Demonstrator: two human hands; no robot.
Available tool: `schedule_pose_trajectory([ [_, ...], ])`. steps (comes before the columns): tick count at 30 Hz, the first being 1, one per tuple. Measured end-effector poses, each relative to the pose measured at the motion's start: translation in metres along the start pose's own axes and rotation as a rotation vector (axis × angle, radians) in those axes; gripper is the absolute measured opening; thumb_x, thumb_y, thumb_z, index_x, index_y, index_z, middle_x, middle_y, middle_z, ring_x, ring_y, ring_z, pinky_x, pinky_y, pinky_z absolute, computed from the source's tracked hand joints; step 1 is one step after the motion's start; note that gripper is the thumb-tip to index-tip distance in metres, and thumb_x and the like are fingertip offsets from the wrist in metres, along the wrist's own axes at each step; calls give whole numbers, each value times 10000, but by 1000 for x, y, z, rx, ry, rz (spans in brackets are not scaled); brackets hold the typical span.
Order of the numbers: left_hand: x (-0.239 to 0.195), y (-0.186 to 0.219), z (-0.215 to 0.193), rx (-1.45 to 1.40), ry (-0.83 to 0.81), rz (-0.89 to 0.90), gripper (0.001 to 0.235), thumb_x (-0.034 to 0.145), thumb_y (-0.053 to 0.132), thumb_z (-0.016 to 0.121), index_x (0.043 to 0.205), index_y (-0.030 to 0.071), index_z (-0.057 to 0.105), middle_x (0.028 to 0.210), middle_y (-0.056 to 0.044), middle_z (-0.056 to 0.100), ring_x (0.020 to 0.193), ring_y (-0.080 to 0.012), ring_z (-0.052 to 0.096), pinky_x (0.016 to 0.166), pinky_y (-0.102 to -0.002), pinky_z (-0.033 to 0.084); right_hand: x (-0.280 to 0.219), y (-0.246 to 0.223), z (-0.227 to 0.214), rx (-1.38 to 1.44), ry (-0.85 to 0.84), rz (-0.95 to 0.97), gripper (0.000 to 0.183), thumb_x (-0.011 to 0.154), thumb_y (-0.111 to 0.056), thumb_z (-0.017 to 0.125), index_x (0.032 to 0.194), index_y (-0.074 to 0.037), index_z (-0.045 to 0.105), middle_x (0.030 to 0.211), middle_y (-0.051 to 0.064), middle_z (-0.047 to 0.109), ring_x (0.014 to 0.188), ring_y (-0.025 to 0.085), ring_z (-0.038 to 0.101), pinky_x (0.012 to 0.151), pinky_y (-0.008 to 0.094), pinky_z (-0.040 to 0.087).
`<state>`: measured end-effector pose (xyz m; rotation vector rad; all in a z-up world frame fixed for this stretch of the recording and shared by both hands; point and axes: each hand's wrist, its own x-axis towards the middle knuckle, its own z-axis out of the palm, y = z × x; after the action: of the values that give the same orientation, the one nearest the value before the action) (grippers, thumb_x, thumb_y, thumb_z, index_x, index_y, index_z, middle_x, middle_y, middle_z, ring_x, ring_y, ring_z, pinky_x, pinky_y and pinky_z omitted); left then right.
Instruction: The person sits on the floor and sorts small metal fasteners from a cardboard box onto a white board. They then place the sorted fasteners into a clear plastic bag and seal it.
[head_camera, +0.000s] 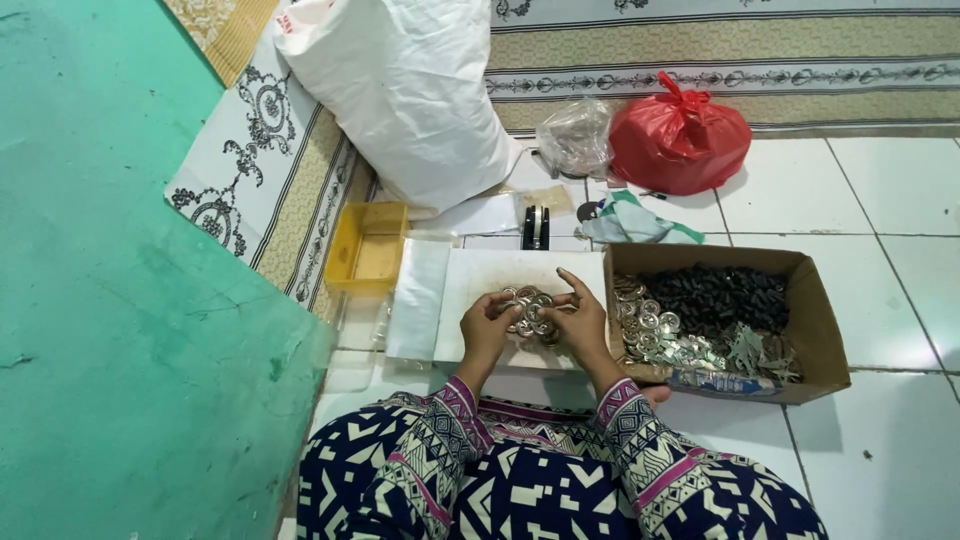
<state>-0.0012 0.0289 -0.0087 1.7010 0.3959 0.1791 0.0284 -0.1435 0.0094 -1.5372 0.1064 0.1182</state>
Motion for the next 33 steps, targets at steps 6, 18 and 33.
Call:
schedule_pose_trajectory([
  [6, -11, 11, -9, 212, 66, 269, 399, 906, -39, 666, 1291, 68, 673, 1394, -236, 582, 1280, -451, 570, 927, -476, 601, 4, 9, 8, -624, 104, -62, 732, 804, -153, 817, 1450, -378, 557, 1072, -9, 774, 860, 196, 754, 751, 332, 617],
  [18, -7, -12, 22, 245, 111, 558, 293, 917, 24, 668, 1176, 154, 710, 1205, -74, 629, 1177, -316, 627, 973, -433, 541, -6, 0, -39, -571, 122, -120, 553, 806, -88, 810, 1308, -294, 702, 981, 63, 784, 794, 237, 750, 665, 345, 604],
  [33, -27, -21, 209, 658, -573, 906, 164, 901, 93, 578, 956, 64, 729, 844, -110, 668, 838, -269, 700, 741, -330, 583, 40, 151, -207, -972, 226, 112, 517, 769, -187, 794, 1279, -220, 718, 927, 96, 782, 1011, 319, 733, 898, 445, 598],
])
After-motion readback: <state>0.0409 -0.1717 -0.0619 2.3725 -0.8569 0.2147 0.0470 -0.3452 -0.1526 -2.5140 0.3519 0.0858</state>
